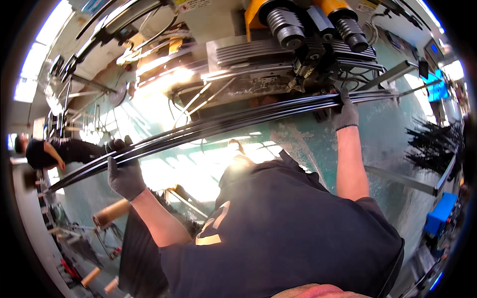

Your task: The person repeatedly picks up bundles of long metal rods from a floor stack, feeds them into a yellow bending machine, and operates the lever to bend them. The bent rods are then removed and placed onto a nearby metal rack. The process is continuous and repetitive throughout the clip.

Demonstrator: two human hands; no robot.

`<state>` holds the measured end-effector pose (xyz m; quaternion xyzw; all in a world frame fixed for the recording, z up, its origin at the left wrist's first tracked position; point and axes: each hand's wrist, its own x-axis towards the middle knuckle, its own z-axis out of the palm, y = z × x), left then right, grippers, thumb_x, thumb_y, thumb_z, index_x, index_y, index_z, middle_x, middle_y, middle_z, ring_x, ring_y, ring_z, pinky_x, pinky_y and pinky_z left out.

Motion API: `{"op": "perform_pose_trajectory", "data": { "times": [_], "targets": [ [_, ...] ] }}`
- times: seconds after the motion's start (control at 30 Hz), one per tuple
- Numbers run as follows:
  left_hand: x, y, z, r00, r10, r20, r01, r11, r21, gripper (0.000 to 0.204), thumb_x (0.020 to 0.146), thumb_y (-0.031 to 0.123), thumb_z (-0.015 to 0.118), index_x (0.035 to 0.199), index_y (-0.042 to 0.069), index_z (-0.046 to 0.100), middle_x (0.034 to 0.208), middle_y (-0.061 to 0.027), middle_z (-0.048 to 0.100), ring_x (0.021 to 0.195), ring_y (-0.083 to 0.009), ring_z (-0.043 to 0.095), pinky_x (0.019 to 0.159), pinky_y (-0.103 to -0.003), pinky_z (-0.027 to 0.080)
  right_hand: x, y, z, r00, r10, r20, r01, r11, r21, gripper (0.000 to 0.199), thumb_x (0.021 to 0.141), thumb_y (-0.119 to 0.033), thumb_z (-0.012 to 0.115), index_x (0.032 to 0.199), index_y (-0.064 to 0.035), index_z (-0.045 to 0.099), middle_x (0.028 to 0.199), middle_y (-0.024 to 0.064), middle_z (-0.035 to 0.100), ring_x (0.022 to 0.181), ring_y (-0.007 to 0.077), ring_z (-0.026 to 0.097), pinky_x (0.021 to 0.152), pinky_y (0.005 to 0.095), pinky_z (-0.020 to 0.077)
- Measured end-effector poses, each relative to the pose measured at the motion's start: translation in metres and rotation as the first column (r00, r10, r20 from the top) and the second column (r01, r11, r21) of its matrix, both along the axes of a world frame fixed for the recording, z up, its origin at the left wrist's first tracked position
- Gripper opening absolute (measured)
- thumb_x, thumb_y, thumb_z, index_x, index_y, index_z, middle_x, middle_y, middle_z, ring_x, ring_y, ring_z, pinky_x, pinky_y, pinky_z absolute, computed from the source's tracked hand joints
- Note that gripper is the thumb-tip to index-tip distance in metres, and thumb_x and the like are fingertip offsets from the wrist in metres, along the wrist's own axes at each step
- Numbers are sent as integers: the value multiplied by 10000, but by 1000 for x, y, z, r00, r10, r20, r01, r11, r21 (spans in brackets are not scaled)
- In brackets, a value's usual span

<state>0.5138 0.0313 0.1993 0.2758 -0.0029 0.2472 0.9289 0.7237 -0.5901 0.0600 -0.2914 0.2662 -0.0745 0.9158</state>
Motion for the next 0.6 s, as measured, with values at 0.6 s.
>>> {"op": "perform_pose_trajectory", "data": {
  "times": [0.6],
  "targets": [
    [224,51,-97,855,33,-518,-99,990,-101,100,1022,55,565,1019,-40,598,943,-155,669,906,-282,685,878,-425,628,117,101,80,972,-202,124,213,973,-89,306,1001,-250,547,1217,-53,638,1166,108,696,1026,271,673,916,432,551]
  ]
}}
